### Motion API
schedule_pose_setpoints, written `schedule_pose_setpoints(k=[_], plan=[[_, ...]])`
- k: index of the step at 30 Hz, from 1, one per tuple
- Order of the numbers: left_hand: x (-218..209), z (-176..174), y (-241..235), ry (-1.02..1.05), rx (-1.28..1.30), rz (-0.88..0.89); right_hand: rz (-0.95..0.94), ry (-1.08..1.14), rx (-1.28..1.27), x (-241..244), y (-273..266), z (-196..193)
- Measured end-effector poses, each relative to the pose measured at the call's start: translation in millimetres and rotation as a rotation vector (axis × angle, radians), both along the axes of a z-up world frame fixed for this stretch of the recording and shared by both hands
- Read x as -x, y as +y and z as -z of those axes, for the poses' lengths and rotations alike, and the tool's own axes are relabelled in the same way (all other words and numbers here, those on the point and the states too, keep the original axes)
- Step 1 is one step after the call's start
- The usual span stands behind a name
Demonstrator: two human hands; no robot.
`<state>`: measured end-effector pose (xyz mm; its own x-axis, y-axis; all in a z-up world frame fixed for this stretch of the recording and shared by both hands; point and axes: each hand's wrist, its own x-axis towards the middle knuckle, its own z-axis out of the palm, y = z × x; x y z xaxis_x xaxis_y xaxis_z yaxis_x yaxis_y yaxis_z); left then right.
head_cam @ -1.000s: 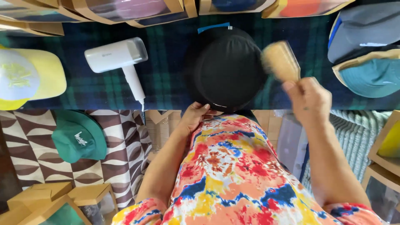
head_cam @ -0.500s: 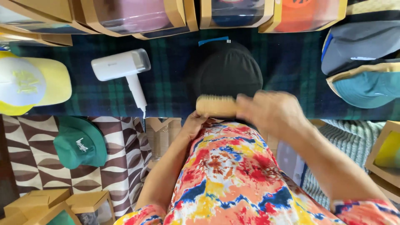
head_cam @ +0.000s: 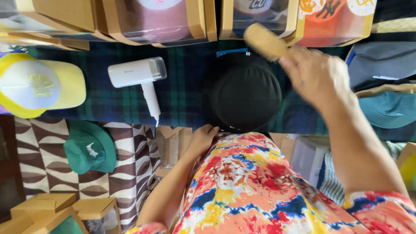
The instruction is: The person uses a wooden brush to clean a black baseball cap placed on a table. They repeatedly brush the surface of the cap while holding it steady with their other hand. A white hairdryer and other caps are visible nearby.
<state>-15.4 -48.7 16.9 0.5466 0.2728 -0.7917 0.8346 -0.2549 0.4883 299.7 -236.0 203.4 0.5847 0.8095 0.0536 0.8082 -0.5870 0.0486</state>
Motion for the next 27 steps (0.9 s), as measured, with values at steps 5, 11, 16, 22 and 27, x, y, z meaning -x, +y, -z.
schedule_pose_setpoints(k=[5,11,16,22,27], plan=[[-3.2,-69.1,15.9,-0.757,-0.586,0.075,-0.177,0.359,-0.426,68.9,-7.8,17.0],[-39.8,-102.0,22.8,-1.108,-0.566,-0.094,-0.016,0.106,-0.318,101.8,-45.4,15.2],[-83.3,-140.6,8.6,-1.365,-0.531,-0.152,0.096,0.398,-0.476,113.7,-128.5,132.2],[-106.9,-132.2,-22.9,-1.561,-0.623,0.133,0.424,0.493,-0.51,132.4,-100.6,120.4],[-104.5,-130.9,-29.4,-1.458,-0.809,0.305,1.097,1.152,-0.47,111.3,-84.7,165.1]])
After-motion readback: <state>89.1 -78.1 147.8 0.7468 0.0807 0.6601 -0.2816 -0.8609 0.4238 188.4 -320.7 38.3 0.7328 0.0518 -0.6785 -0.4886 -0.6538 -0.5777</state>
